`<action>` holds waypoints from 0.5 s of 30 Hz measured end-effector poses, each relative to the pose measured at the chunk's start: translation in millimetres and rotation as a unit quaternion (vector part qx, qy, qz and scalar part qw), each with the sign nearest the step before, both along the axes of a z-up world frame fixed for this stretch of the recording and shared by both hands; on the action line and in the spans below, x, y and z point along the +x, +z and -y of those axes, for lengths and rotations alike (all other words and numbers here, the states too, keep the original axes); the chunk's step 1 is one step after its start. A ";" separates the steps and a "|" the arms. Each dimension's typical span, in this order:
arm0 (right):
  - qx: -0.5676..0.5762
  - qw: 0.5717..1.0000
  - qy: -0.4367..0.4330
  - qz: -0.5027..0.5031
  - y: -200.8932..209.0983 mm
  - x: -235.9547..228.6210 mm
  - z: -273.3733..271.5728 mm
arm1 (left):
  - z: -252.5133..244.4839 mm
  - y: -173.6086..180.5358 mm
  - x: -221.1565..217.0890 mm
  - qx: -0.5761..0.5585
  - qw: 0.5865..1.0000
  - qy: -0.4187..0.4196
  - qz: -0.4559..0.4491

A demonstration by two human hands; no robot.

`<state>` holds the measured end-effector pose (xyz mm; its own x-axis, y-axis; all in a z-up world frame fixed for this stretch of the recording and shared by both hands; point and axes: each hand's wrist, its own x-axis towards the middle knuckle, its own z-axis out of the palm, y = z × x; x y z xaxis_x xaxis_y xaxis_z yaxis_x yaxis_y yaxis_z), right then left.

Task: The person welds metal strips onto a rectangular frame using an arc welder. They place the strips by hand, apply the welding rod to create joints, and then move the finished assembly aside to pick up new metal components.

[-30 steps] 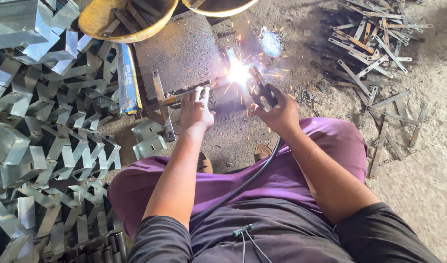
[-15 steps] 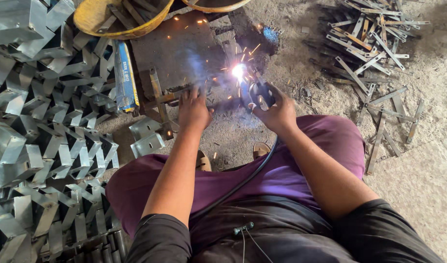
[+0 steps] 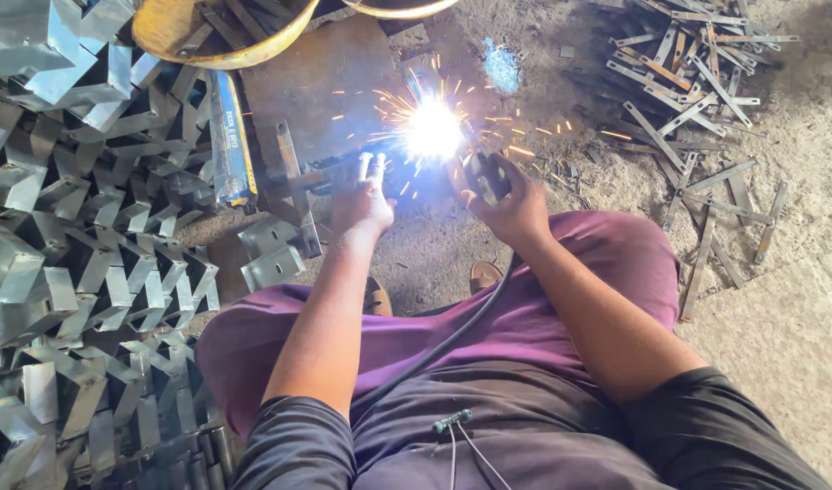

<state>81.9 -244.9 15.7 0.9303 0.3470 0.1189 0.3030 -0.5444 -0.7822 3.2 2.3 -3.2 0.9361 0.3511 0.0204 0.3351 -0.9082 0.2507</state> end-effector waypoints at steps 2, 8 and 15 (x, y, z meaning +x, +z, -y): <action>0.003 1.000 0.010 0.012 -0.9 -0.2 1.3 | -1.4 -1.3 -2.6 -0.008 1.000 -0.005 0.006; -0.048 0.999 0.009 -0.020 7.3 -1.5 0.4 | -7.0 -23.2 -4.4 0.020 0.994 -0.039 0.102; -0.082 0.995 0.018 0.051 3.9 -3.1 0.0 | -3.3 -15.3 -4.8 0.005 0.999 -0.016 0.052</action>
<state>78.8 -244.8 19.6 0.9026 0.4031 0.1509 0.3982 -0.6492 -0.6481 -1.6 5.6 -18.5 0.9392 0.3210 0.1218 0.2792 -0.9206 0.2730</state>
